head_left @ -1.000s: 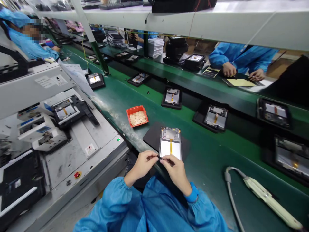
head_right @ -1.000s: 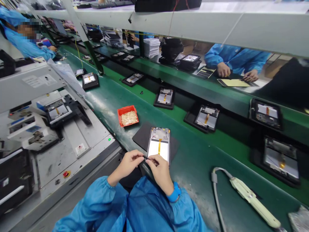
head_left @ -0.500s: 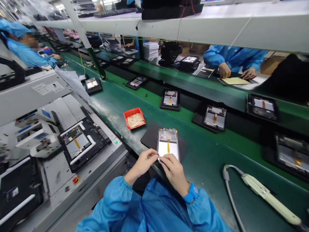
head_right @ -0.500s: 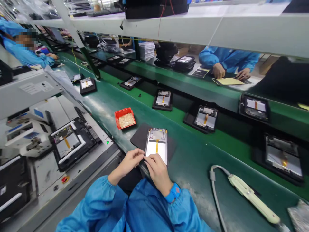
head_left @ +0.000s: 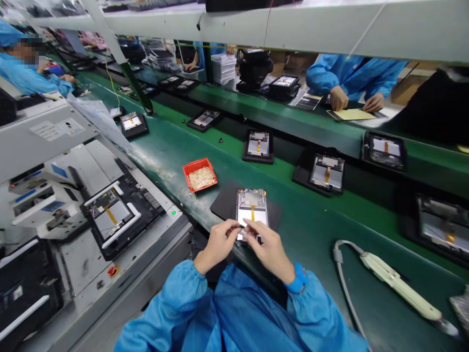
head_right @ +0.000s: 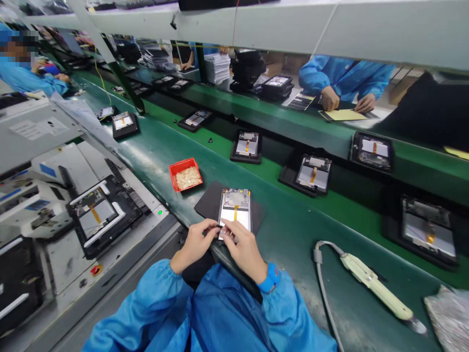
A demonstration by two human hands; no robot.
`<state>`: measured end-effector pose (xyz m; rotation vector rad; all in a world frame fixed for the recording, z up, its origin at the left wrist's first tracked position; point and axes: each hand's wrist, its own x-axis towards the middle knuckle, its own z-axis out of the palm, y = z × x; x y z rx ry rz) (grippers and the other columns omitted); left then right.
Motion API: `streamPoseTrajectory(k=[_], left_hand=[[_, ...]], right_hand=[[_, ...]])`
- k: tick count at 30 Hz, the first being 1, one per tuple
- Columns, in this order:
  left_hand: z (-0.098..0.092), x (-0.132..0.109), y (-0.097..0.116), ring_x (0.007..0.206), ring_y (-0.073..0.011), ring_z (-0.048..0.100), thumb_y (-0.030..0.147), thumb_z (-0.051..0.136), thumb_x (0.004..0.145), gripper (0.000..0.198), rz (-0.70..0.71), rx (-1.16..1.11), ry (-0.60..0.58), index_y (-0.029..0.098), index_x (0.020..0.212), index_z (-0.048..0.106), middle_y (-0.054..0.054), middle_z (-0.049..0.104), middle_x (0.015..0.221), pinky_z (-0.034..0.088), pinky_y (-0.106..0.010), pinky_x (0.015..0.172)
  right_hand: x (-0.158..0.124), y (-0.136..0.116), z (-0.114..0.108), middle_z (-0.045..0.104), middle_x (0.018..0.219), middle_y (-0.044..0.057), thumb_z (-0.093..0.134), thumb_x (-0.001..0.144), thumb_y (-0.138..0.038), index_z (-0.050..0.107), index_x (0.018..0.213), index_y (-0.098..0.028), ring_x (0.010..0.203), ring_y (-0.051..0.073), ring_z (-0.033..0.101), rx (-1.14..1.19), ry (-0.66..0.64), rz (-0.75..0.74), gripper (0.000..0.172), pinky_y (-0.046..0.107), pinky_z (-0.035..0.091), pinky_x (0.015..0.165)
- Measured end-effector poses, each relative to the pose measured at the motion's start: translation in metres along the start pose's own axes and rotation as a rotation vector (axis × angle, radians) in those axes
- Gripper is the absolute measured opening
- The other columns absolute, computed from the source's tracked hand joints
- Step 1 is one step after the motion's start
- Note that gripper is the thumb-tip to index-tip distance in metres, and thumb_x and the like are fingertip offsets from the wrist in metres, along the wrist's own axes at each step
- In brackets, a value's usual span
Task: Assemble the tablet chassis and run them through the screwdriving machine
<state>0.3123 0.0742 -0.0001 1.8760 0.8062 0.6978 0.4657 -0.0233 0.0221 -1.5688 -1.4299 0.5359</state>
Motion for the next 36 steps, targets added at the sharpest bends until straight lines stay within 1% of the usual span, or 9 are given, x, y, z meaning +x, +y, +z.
streamPoseTrajectory(k=[3,5,8,12,15,19,28,33,36], left_hand=[[-0.004,0.013,0.004,0.074,-0.0156,0.060,0.026,0.057,0.091,0.016,0.004,-0.012,0.000,0.018,0.092,0.071,-0.004,0.069,0.085,0.044,-0.026,0.069],[-0.005,0.022,0.005,0.073,-0.0152,0.058,0.028,0.057,0.091,0.019,0.004,-0.026,-0.021,0.017,0.085,0.071,-0.003,0.066,0.081,0.042,-0.025,0.066],[-0.008,0.032,0.007,0.068,-0.0136,0.054,0.031,0.058,0.090,0.024,-0.012,-0.026,-0.104,0.016,0.075,0.069,-0.001,0.062,0.072,0.039,-0.024,0.063],[-0.011,0.040,0.011,0.069,-0.0137,0.055,0.030,0.058,0.089,0.021,-0.013,-0.009,-0.172,0.016,0.078,0.070,0.000,0.064,0.073,0.039,-0.025,0.065],[-0.012,0.043,0.012,0.069,-0.0141,0.056,0.030,0.058,0.089,0.020,-0.017,-0.011,-0.181,0.016,0.080,0.071,-0.001,0.066,0.075,0.040,-0.025,0.065],[-0.011,0.044,0.011,0.072,-0.0152,0.059,0.031,0.058,0.089,0.021,-0.027,-0.027,-0.172,0.016,0.082,0.072,-0.002,0.069,0.079,0.042,-0.025,0.067],[-0.008,0.037,0.009,0.067,-0.0135,0.056,0.025,0.061,0.086,0.015,-0.038,-0.014,-0.106,0.018,0.085,0.074,-0.002,0.069,0.080,0.041,-0.025,0.064],[-0.011,0.033,0.007,0.063,-0.0120,0.054,0.021,0.061,0.084,0.013,-0.071,-0.043,-0.078,0.017,0.091,0.072,-0.001,0.068,0.079,0.042,-0.024,0.062],[-0.011,0.030,0.008,0.063,-0.0118,0.055,0.018,0.060,0.085,0.011,-0.045,-0.008,-0.062,0.018,0.091,0.070,-0.001,0.067,0.081,0.043,-0.024,0.063]], right_hand=[[0.017,0.004,-0.015,0.069,0.103,0.008,0.057,0.094,-0.032,0.066,0.120,-0.022,0.087,0.020,0.063,-0.006,0.031,0.057,0.029,0.035,0.051,0.083],[0.027,0.010,-0.018,0.070,0.103,0.008,0.061,0.091,-0.035,0.069,0.113,-0.021,0.088,0.021,0.063,0.014,0.008,0.093,0.027,0.035,0.051,0.083],[0.037,0.018,-0.014,0.072,0.091,0.006,0.067,0.085,-0.038,0.072,0.100,-0.020,0.080,0.020,0.064,0.103,-0.044,0.185,0.024,0.034,0.052,0.076],[0.045,0.023,-0.008,0.069,0.073,0.003,0.074,0.076,-0.040,0.072,0.083,-0.017,0.062,0.016,0.060,0.334,-0.035,0.340,0.024,0.029,0.050,0.061],[0.045,0.025,-0.008,0.066,0.065,0.000,0.078,0.071,-0.042,0.070,0.082,-0.016,0.054,0.014,0.057,0.531,-0.054,0.462,0.029,0.028,0.049,0.055],[0.040,0.028,-0.007,0.068,0.067,0.002,0.082,0.068,-0.040,0.070,0.089,-0.015,0.057,0.014,0.062,0.678,-0.054,0.572,0.035,0.029,0.052,0.058],[0.033,0.025,-0.001,0.068,0.064,0.002,0.080,0.071,-0.037,0.069,0.085,-0.014,0.054,0.011,0.060,0.718,-0.055,0.585,0.029,0.024,0.049,0.055],[0.032,0.023,0.003,0.068,0.063,0.001,0.082,0.068,-0.037,0.070,0.084,-0.014,0.054,0.012,0.061,0.761,-0.046,0.585,0.031,0.025,0.051,0.057],[0.031,0.020,0.006,0.069,0.063,0.002,0.085,0.065,-0.038,0.069,0.086,-0.014,0.054,0.012,0.062,0.801,-0.050,0.637,0.035,0.025,0.052,0.058]])
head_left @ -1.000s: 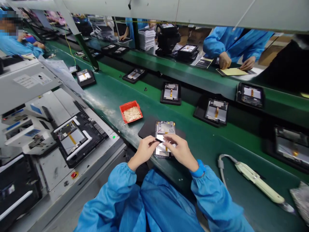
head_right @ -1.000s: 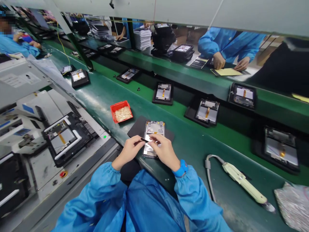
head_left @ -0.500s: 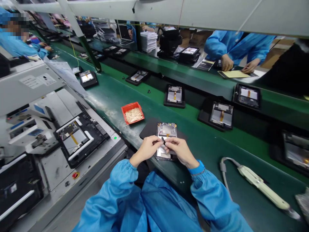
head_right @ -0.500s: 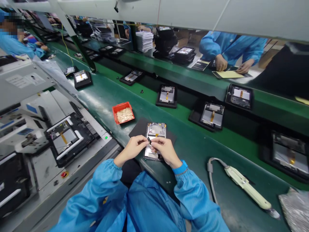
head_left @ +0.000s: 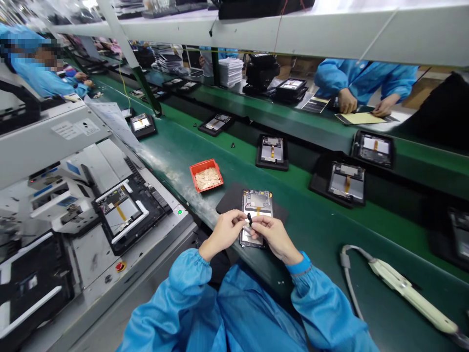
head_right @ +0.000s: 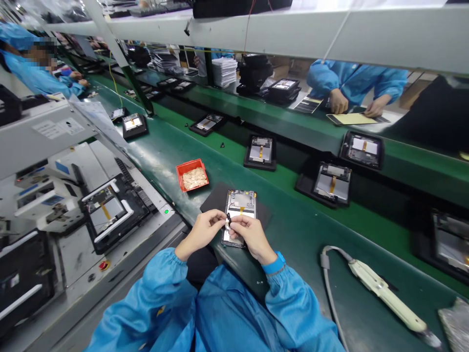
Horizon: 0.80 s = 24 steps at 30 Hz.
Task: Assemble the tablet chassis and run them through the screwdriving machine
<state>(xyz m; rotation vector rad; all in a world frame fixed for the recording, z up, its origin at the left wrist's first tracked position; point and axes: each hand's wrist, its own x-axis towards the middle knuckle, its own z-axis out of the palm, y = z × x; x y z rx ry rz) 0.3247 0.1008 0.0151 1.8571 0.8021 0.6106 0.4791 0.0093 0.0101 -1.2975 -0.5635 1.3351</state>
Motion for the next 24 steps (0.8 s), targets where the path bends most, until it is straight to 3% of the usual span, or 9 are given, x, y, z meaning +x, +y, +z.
streamPoseTrajectory(k=[5,8,14,24], left_hand=[[0.007,-0.016,0.005,0.086,-0.0176,0.060,0.019,0.051,0.093,0.016,0.177,0.318,0.161,0.019,0.092,0.067,-0.009,0.063,0.107,0.047,-0.030,0.079],[0.013,-0.027,0.005,0.088,-0.0193,0.061,0.021,0.045,0.097,0.023,0.216,0.447,0.134,0.021,0.095,0.068,-0.008,0.063,0.096,0.046,-0.031,0.078],[0.012,-0.027,0.007,0.085,-0.0188,0.063,0.020,0.049,0.095,0.022,0.122,0.268,0.092,0.020,0.095,0.071,-0.006,0.068,0.091,0.047,-0.030,0.079],[0.004,-0.019,0.012,0.073,-0.0159,0.061,0.018,0.056,0.088,0.020,-0.041,0.104,0.060,0.019,0.079,0.074,-0.003,0.069,0.079,0.043,-0.028,0.070]], right_hand=[[-0.002,0.005,0.005,0.071,0.068,0.004,0.088,0.061,-0.036,0.066,0.079,-0.014,0.058,0.013,0.066,0.109,0.004,0.091,0.036,0.025,0.055,0.061],[-0.002,0.010,0.006,0.070,0.071,0.003,0.089,0.060,-0.037,0.066,0.078,-0.015,0.063,0.013,0.067,0.178,0.000,0.101,0.036,0.026,0.056,0.064],[-0.002,0.020,0.006,0.065,0.067,0.000,0.085,0.064,-0.043,0.065,0.079,-0.016,0.059,0.011,0.060,0.119,0.002,0.037,0.037,0.025,0.052,0.062],[-0.006,0.019,0.008,0.065,0.072,0.001,0.066,0.082,-0.033,0.066,0.078,-0.018,0.068,0.017,0.058,-0.392,0.133,-0.341,0.015,0.030,0.047,0.069]])
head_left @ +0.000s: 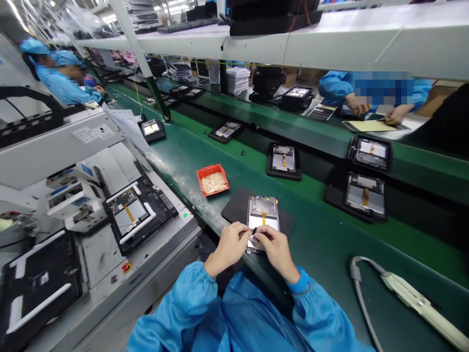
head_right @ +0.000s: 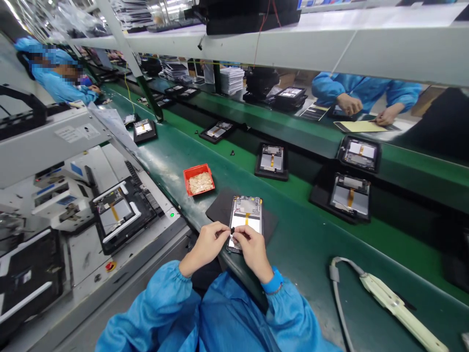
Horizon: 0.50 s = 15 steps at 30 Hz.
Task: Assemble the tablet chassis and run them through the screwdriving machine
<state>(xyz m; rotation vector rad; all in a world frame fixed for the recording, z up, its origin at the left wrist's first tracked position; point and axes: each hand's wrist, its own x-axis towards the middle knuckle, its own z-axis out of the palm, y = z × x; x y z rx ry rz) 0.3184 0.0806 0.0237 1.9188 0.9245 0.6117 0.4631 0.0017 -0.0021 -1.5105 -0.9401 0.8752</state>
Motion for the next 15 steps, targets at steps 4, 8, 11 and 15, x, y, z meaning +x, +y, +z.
streamPoseTrajectory(k=[4,8,11,15], left_hand=[[-0.001,0.000,-0.001,0.071,-0.0158,0.061,0.018,0.057,0.085,0.019,-0.023,-0.046,-0.012,0.018,0.080,0.075,-0.003,0.070,0.077,0.043,-0.027,0.068],[-0.002,0.000,-0.004,0.070,-0.0161,0.061,0.018,0.056,0.085,0.021,-0.069,-0.087,-0.029,0.016,0.081,0.076,-0.003,0.071,0.076,0.044,-0.027,0.066],[-0.002,0.000,-0.005,0.069,-0.0159,0.061,0.019,0.056,0.084,0.020,-0.082,-0.097,-0.031,0.016,0.083,0.076,-0.003,0.071,0.076,0.044,-0.026,0.067],[-0.004,0.003,-0.007,0.065,-0.0144,0.059,0.020,0.056,0.082,0.020,-0.094,-0.104,-0.046,0.014,0.082,0.076,-0.002,0.069,0.071,0.043,-0.025,0.063]], right_hand=[[-0.003,-0.002,-0.001,0.068,0.083,0.003,0.060,0.085,-0.030,0.068,0.082,-0.019,0.079,0.020,0.061,-0.160,0.007,-0.089,0.013,0.030,0.047,0.075],[-0.005,-0.006,0.000,0.069,0.084,0.003,0.057,0.089,-0.028,0.068,0.083,-0.020,0.080,0.020,0.062,-0.237,-0.009,-0.154,0.014,0.030,0.046,0.075],[-0.006,-0.011,0.001,0.068,0.084,0.004,0.056,0.090,-0.027,0.068,0.082,-0.020,0.080,0.019,0.062,-0.277,-0.017,-0.175,0.016,0.029,0.045,0.074],[-0.006,-0.013,0.000,0.068,0.084,0.003,0.055,0.090,-0.027,0.068,0.082,-0.020,0.080,0.019,0.062,-0.286,-0.038,-0.174,0.016,0.029,0.045,0.074]])
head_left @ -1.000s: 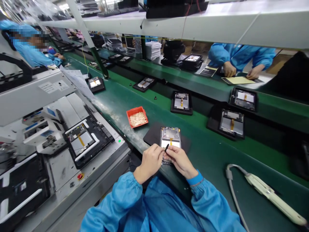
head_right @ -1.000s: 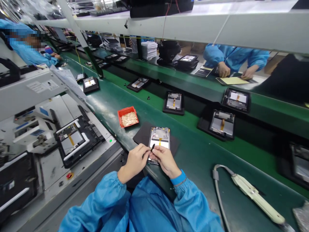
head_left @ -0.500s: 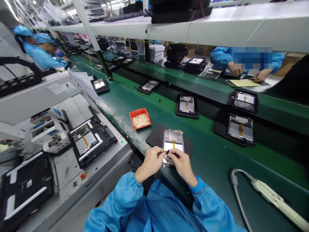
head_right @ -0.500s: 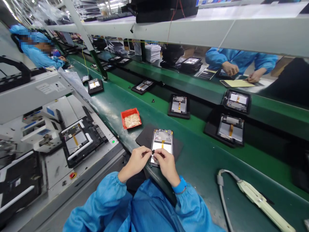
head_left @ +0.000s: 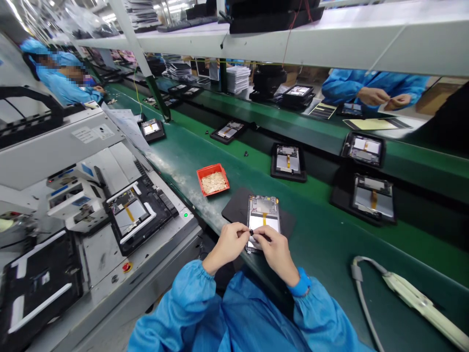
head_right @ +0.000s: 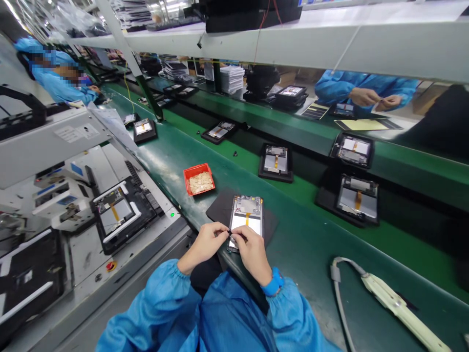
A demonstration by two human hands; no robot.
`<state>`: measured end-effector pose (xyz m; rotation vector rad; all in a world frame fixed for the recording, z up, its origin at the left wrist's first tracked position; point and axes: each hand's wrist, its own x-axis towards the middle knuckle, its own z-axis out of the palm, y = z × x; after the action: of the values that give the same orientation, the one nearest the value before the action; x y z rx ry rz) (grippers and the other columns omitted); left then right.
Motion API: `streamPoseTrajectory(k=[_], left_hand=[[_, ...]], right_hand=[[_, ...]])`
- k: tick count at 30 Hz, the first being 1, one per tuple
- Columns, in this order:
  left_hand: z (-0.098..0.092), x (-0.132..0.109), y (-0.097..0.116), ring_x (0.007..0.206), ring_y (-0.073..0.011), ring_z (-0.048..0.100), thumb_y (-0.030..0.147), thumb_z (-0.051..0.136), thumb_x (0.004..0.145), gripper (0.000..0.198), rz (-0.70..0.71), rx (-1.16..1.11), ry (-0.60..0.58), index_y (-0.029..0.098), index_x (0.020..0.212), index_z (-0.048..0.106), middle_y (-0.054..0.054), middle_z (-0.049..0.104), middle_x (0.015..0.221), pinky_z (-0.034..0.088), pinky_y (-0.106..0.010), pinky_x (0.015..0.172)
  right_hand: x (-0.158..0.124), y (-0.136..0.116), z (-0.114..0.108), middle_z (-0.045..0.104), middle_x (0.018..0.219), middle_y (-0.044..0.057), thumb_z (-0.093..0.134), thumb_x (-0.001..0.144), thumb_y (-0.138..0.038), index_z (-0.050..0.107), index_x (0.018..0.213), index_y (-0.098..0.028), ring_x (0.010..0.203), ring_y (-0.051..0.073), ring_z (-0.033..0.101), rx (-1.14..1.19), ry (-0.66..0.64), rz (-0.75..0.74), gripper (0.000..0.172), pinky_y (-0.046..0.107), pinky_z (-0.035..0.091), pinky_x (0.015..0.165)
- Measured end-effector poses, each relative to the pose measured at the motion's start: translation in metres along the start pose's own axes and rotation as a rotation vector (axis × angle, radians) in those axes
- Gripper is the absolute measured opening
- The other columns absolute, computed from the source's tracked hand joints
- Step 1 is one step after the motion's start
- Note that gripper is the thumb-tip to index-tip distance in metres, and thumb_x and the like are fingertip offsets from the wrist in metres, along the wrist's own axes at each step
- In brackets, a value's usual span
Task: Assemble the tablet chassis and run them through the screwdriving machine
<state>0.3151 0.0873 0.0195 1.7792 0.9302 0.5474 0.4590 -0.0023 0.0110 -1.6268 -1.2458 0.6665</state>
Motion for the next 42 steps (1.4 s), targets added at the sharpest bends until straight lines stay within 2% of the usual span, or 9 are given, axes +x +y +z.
streamPoseTrajectory(k=[6,9,14,16,19,24,34,37,42], left_hand=[[0.003,0.001,-0.001,0.061,-0.0129,0.055,0.019,0.054,0.081,0.019,-0.009,-0.010,-0.006,0.014,0.079,0.073,0.000,0.066,0.067,0.041,-0.024,0.061],[0.005,0.001,-0.001,0.059,-0.0119,0.054,0.016,0.054,0.077,0.016,-0.019,0.017,0.031,0.015,0.073,0.070,0.001,0.063,0.064,0.040,-0.022,0.059],[-0.030,0.032,-0.009,0.061,-0.0131,0.056,0.023,0.056,0.082,0.016,-0.019,0.229,0.300,0.017,0.073,0.067,0.000,0.064,0.066,0.040,-0.023,0.060],[-0.055,0.056,-0.015,0.069,-0.0158,0.061,0.025,0.053,0.086,0.019,-0.056,0.457,0.423,0.017,0.078,0.068,-0.003,0.068,0.072,0.042,-0.025,0.066],[-0.087,0.095,-0.021,0.083,-0.0233,0.067,0.028,0.047,0.093,0.026,-0.173,0.786,0.434,0.016,0.090,0.069,-0.011,0.072,0.086,0.045,-0.030,0.075],[-0.099,0.126,-0.032,0.092,-0.0324,0.068,0.026,0.047,0.091,0.027,-0.214,0.868,0.324,0.014,0.101,0.069,-0.019,0.073,0.096,0.047,-0.038,0.079],[-0.075,0.057,-0.055,0.078,-0.0194,0.062,0.009,0.045,0.079,0.023,0.121,0.530,0.552,0.020,0.084,0.065,-0.003,0.067,0.084,0.046,-0.030,0.074],[-0.052,0.023,-0.050,0.079,-0.0192,0.060,0.008,0.046,0.081,0.022,0.258,0.431,0.492,0.020,0.084,0.064,-0.004,0.064,0.083,0.046,-0.031,0.075],[-0.004,-0.026,-0.042,0.091,-0.0212,0.059,0.008,0.044,0.089,0.027,0.472,0.377,0.212,0.019,0.097,0.067,-0.008,0.067,0.095,0.046,-0.036,0.083]], right_hand=[[0.001,0.002,0.001,0.068,0.085,0.003,0.058,0.088,-0.028,0.069,0.082,-0.019,0.079,0.018,0.061,0.039,-0.006,0.055,0.014,0.029,0.045,0.074],[0.004,0.004,0.003,0.066,0.073,0.002,0.066,0.082,-0.033,0.066,0.080,-0.018,0.068,0.017,0.060,0.250,-0.026,0.225,0.015,0.029,0.048,0.068],[0.010,0.015,-0.009,0.067,0.070,0.003,0.076,0.075,-0.044,0.060,0.082,-0.017,0.065,0.015,0.063,0.581,-0.058,0.423,0.032,0.029,0.052,0.068],[0.010,0.021,-0.020,0.069,0.074,0.005,0.074,0.077,-0.047,0.059,0.085,-0.017,0.067,0.017,0.065,0.521,-0.049,0.393,0.035,0.030,0.053,0.069],[0.002,0.027,-0.038,0.069,0.079,0.006,0.068,0.084,-0.048,0.061,0.090,-0.018,0.067,0.017,0.064,0.232,-0.013,0.273,0.031,0.029,0.052,0.061],[-0.029,0.033,-0.053,0.067,0.094,0.007,0.057,0.095,-0.029,0.066,0.093,-0.021,0.085,0.019,0.063,-0.255,0.003,-0.169,0.012,0.034,0.052,0.079],[-0.059,0.060,-0.033,0.065,0.091,0.008,0.052,0.097,-0.015,0.069,0.105,-0.020,0.084,0.019,0.057,-0.538,-0.040,-0.410,0.020,0.032,0.048,0.074],[-0.056,0.061,-0.030,0.065,0.090,0.008,0.050,0.097,-0.013,0.070,0.104,-0.018,0.082,0.018,0.055,-0.591,-0.047,-0.450,0.022,0.031,0.046,0.073],[-0.057,0.063,-0.029,0.064,0.090,0.009,0.046,0.097,-0.011,0.071,0.103,-0.017,0.083,0.018,0.054,-0.605,-0.063,-0.494,0.026,0.030,0.044,0.074]])
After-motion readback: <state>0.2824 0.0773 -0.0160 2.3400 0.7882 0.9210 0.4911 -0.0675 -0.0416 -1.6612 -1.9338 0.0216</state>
